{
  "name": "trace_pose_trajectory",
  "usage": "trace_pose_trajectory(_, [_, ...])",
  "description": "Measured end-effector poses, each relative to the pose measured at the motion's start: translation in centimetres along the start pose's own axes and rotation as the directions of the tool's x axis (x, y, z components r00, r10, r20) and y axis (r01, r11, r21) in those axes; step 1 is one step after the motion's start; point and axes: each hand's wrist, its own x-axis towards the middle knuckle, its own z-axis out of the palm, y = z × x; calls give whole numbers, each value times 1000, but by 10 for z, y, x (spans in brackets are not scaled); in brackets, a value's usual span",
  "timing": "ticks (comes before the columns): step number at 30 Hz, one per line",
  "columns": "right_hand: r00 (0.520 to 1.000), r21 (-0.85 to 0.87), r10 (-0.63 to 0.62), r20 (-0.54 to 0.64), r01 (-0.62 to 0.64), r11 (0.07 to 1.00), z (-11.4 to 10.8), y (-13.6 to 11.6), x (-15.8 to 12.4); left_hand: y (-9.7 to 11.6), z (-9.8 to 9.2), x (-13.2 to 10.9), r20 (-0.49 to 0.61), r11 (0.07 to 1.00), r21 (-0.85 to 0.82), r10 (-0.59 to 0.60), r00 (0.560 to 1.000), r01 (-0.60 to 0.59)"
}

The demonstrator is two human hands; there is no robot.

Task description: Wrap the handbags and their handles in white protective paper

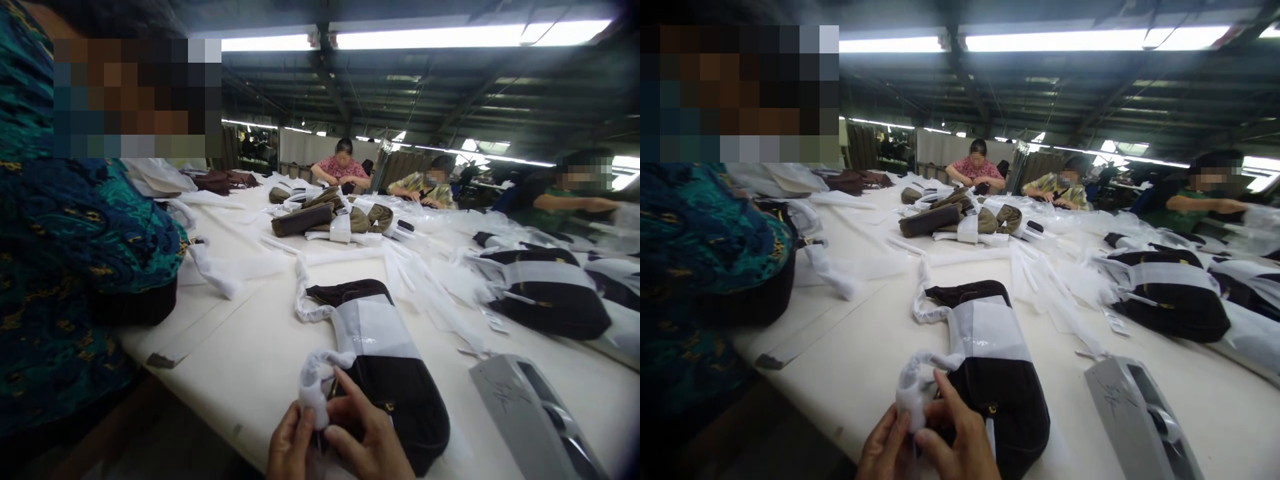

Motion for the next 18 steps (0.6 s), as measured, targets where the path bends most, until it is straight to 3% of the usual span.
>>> trace_pose_trajectory(2, [993, -156, -42, -115, 23, 988, -34, -2, 14, 12, -6, 4, 7, 996, -75, -56, 998, 56])
trace_pose_trajectory(5, [921, -427, -110, -375, -67, 902, -91, 16, 38, 38, -15, 14, 109, 997, -21, -69, 992, 72])
trace_pose_trajectory(7, [939, -475, -66, -338, -110, 873, -107, 36, 40, 59, -20, 27, 241, 996, 71, -65, 968, 49])
trace_pose_trajectory(9, [966, -438, -7, -258, -111, 892, -94, 52, 22, 81, -24, 47, 342, 983, 184, -56, 938, -9])
trace_pose_trajectory(11, [972, -393, 7, -233, -101, 914, -62, 57, -12, 105, -26, 74, 358, 932, 345, -20, 933, -112])
trace_pose_trajectory(12, [973, -383, -2, -229, -88, 919, -45, 55, -30, 116, -26, 89, 342, 868, 461, 16, 940, -183])
trace_pose_trajectory(14, [985, -366, -39, -167, -26, 930, -23, 42, -57, 135, -25, 119, 295, 598, 732, 155, 943, -327])
trace_pose_trajectory(16, [977, -402, -98, -187, 15, 915, -29, 26, -59, 146, -22, 139, 254, 460, 811, 278, 926, -361])
trace_pose_trajectory(18, [932, -505, -135, -336, -58, 861, -58, 17, -34, 146, -18, 142, 233, 386, 841, 374, 898, -379])
